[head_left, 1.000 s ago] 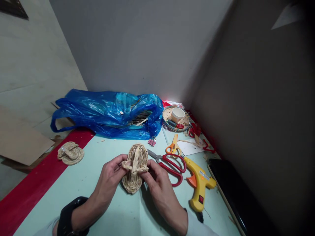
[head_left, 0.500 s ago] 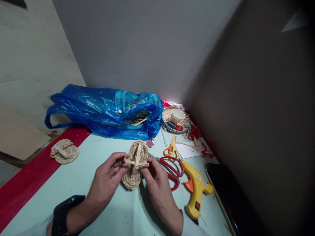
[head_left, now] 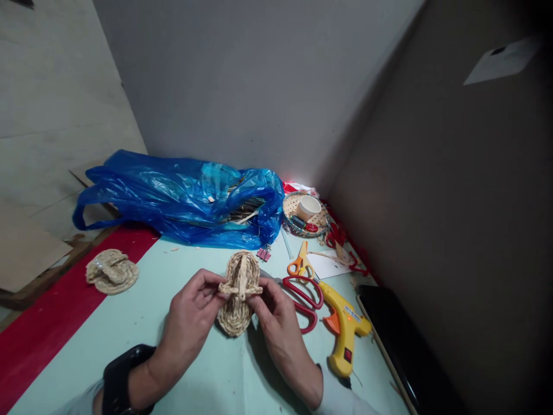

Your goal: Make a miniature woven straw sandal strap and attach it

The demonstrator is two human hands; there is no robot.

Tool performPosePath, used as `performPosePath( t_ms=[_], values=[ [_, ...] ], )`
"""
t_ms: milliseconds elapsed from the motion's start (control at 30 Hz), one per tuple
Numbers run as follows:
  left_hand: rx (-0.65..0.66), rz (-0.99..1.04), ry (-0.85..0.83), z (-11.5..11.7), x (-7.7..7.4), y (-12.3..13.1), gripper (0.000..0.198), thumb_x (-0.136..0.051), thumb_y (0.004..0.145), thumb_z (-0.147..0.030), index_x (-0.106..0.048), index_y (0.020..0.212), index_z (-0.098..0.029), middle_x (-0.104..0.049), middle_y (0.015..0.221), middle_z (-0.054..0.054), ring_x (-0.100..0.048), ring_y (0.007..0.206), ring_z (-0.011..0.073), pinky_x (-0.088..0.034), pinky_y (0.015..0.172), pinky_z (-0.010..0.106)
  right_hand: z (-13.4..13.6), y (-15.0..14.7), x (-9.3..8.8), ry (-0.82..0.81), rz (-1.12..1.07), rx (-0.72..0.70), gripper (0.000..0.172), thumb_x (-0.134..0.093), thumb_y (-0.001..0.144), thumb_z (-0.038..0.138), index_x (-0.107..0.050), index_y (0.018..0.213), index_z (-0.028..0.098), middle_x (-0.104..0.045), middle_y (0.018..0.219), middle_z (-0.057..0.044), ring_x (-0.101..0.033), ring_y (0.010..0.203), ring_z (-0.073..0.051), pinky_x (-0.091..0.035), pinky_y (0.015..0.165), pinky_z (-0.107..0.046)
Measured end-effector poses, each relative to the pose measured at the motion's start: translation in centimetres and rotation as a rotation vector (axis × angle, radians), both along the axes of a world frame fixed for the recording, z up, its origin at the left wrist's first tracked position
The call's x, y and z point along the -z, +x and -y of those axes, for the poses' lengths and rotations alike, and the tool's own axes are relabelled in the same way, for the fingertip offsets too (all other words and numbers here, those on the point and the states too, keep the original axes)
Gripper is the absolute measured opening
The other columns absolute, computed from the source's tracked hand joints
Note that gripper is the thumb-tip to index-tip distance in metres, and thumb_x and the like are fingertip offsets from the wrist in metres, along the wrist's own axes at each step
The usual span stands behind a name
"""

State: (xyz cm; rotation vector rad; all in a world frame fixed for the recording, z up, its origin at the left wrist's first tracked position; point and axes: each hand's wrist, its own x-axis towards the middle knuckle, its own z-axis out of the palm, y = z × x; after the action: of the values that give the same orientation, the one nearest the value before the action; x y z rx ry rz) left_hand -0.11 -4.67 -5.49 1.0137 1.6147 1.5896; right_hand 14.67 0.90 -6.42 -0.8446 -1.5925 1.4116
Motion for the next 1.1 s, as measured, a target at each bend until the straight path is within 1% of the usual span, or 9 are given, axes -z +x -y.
performPosePath(
  t_ms=[100,233,367,500,600,700,867,1000,1100],
  values=[
    [0.053,-0.017,-0.001,0.2,0.0,0.0,0.014,-0.071,0.079,-0.026,-0.059,0.086,-0.022,-0.068,0.084,0.000,-0.071,0.084,0.0205,-0.057,0.076,0.030,-0.1,0.1,-0.2,0.027,0.023,0.000,0.015,-0.059,0.089,0.022,-0.066,0.100,0.017,-0.074,0.095,-0.005,-0.066,0.085,-0.019,-0.051,0.077,-0.029],
    [0.124,-0.014,0.009,0.4,-0.3,0.1,0.025,-0.073,0.077,-0.022,-0.058,0.097,-0.023,-0.068,0.094,0.001,-0.070,0.095,0.0209,-0.055,0.085,0.030,-0.1,0.2,-0.5,0.073,0.061,0.000,0.015,-0.057,0.090,0.021,-0.065,0.101,0.016,-0.074,0.097,-0.006,-0.067,0.088,-0.020,-0.051,0.078,-0.030],
    [0.112,0.031,0.037,0.4,-0.2,0.0,0.023,-0.068,0.078,-0.021,-0.053,0.095,-0.023,-0.065,0.091,0.000,-0.069,0.091,0.0197,-0.054,0.081,0.029,0.0,0.2,-0.8,0.114,0.100,-0.022,0.016,-0.057,0.090,0.022,-0.065,0.103,0.016,-0.074,0.102,-0.007,-0.068,0.089,-0.020,-0.051,0.080,-0.030],
    [0.137,0.119,0.023,0.2,0.1,-0.2,0.039,-0.067,0.079,-0.020,-0.048,0.112,-0.024,-0.070,0.098,0.002,-0.070,0.089,0.0202,-0.054,0.078,0.030,0.2,0.2,-0.8,0.126,0.153,-0.039,0.015,-0.057,0.090,0.020,-0.066,0.102,0.017,-0.074,0.099,-0.006,-0.067,0.087,-0.020,-0.051,0.078,-0.030],
    [0.223,0.181,-0.033,0.0,0.2,-0.3,0.034,-0.069,0.075,-0.020,-0.058,0.107,-0.019,-0.075,0.099,0.006,-0.071,0.091,0.0249,-0.055,0.078,0.033,0.5,0.4,-0.7,0.119,0.185,-0.070,0.014,-0.058,0.090,0.019,-0.067,0.101,0.017,-0.074,0.096,-0.006,-0.067,0.084,-0.020,-0.051,0.077,-0.030],
    [0.255,0.212,-0.076,-0.2,0.3,-0.4,0.029,-0.070,0.074,-0.021,-0.064,0.102,-0.017,-0.076,0.102,0.007,-0.070,0.098,0.0281,-0.054,0.080,0.034,0.7,0.6,-0.7,0.114,0.214,-0.093,0.013,-0.059,0.091,0.019,-0.067,0.101,0.017,-0.074,0.093,-0.005,-0.067,0.082,-0.019,-0.050,0.076,-0.030],
    [0.197,0.215,-0.098,0.2,0.5,-0.9,0.043,-0.073,0.077,-0.027,-0.056,0.116,-0.021,-0.070,0.112,0.007,-0.065,0.106,0.0271,-0.051,0.085,0.033,0.5,0.8,-0.9,0.105,0.239,-0.067,0.013,-0.058,0.092,0.020,-0.066,0.101,0.016,-0.073,0.090,-0.006,-0.067,0.080,-0.019,-0.050,0.073,-0.029],
    [0.085,0.112,-0.021,0.9,0.1,-1.7,0.028,-0.065,0.089,-0.033,-0.058,0.115,-0.028,-0.063,0.117,0.002,-0.058,0.112,0.0217,-0.046,0.091,0.027,0.3,1.0,-1.3,0.109,0.269,-0.015,0.013,-0.057,0.092,0.020,-0.065,0.100,0.015,-0.072,0.087,-0.005,-0.065,0.075,-0.018,-0.049,0.068,-0.029],
    [0.033,-0.039,0.047,1.3,-0.6,-2.0,0.012,-0.061,0.092,-0.033,-0.068,0.101,-0.028,-0.062,0.113,0.001,-0.055,0.112,0.0201,-0.043,0.092,0.023,0.4,1.2,-1.3,0.155,0.283,-0.014,0.013,-0.056,0.092,0.019,-0.065,0.100,0.014,-0.071,0.084,-0.005,-0.063,0.072,-0.017,-0.048,0.067,-0.028]
  ],
)
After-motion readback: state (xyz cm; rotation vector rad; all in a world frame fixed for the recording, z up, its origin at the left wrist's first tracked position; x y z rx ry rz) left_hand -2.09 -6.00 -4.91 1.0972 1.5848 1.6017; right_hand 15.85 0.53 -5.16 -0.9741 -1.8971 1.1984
